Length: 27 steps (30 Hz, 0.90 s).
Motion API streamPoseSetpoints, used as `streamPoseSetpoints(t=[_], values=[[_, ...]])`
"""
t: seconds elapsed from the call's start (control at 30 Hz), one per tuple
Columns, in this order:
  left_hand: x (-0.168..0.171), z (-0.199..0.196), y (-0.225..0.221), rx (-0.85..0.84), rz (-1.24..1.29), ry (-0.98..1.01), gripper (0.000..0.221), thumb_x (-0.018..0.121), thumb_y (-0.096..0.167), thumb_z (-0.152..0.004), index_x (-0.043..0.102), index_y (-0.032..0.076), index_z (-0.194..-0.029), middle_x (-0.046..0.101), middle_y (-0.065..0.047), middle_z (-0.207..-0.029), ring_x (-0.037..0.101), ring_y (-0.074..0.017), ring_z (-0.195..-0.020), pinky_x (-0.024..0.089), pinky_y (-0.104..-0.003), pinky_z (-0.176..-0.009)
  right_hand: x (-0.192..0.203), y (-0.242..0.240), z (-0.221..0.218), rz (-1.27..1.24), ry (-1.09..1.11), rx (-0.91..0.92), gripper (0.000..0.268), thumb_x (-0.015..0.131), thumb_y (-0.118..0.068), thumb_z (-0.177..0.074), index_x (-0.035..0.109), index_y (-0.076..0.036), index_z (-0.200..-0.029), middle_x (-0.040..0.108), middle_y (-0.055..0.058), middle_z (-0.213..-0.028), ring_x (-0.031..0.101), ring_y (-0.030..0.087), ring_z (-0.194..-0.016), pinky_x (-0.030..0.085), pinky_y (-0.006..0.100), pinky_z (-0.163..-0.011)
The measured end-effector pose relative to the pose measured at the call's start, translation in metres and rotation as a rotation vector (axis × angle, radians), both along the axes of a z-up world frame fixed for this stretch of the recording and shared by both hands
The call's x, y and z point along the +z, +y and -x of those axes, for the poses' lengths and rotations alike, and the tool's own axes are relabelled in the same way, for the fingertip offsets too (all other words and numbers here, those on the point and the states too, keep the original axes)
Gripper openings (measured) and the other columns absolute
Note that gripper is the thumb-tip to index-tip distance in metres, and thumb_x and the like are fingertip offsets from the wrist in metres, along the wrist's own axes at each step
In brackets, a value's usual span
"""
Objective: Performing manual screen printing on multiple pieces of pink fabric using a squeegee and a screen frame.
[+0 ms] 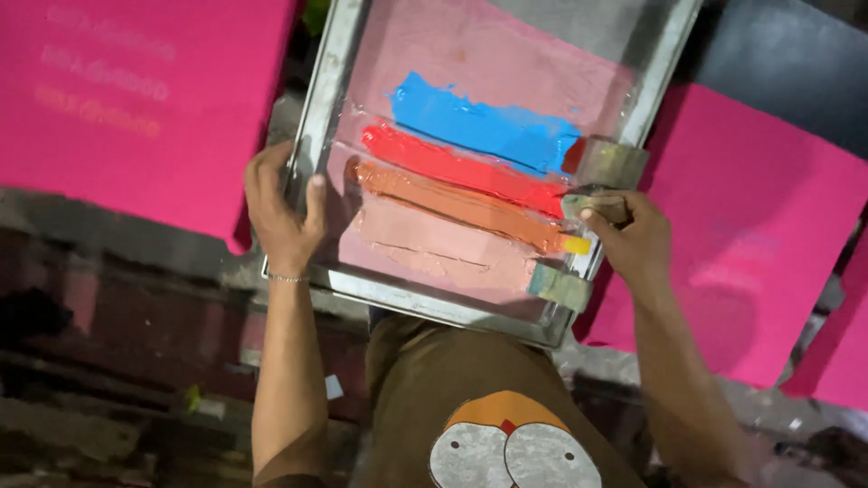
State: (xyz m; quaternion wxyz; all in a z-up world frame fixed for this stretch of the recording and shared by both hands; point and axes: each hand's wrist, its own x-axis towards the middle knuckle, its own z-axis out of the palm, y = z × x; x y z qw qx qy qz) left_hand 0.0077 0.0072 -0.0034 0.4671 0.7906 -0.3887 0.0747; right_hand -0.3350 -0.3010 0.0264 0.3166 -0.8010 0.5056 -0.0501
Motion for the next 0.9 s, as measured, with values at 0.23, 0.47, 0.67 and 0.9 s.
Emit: streamPoseSetpoints(t=[0.23, 0.47, 0.67, 0.9], values=[[-0.007, -0.004, 0.0, -0.021, -0.02, -0.01, 0.04, 0.066, 0.025, -0.102, 0.058, 0.0, -0.132, 0.058, -0.019, -0.123, 0.06, -0.0438, -0.115, 0.049, -0.052, -0.097, -0.001, 0.027, -0.003, 0.016, 0.015, -0.305, 0.055, 0.088, -0.045, -0.082, 0.069, -0.015, -0.124, 0.071, 0.015, -0.108, 0.07, 0.037, -0.103, 0.055, 0.047, -0.085], [-0.007, -0.004, -0.001, 0.013, 0.0, -0.013, 0.037, 0.067, 0.02, -0.101, 0.058, -0.002, -0.129, 0.058, -0.019, -0.121, 0.06, -0.0428, -0.112, 0.05, -0.051, -0.091, 0.014, 0.025, -0.015, 0.08, -0.188, -0.35, 0.067, 0.087, -0.032, -0.092, 0.048, 0.002, -0.135, 0.061, 0.025, -0.115, 0.063, 0.04, -0.107, 0.053, 0.054, -0.088], [-0.004, -0.004, -0.001, 0.024, 0.022, -0.022, 0.04, 0.068, 0.023, -0.101, 0.057, -0.003, -0.13, 0.059, -0.021, -0.121, 0.06, -0.0447, -0.111, 0.05, -0.052, -0.09, 0.021, -0.01, -0.043, 0.144, -0.122, -0.262, 0.071, 0.082, -0.042, -0.098, 0.05, 0.003, -0.143, 0.063, 0.029, -0.124, 0.062, 0.046, -0.116, 0.051, 0.058, -0.092], [-0.004, -0.001, -0.003, 0.063, 0.023, -0.007, 0.043, 0.067, 0.028, -0.101, 0.057, -0.002, -0.131, 0.059, -0.021, -0.12, 0.061, -0.0454, -0.111, 0.05, -0.053, -0.093, -0.024, -0.051, -0.062, 0.302, 0.043, -0.08, 0.039, 0.079, -0.044, -0.084, 0.065, -0.009, -0.074, 0.059, 0.012, -0.058, 0.065, 0.032, -0.057, 0.046, 0.039, -0.052]])
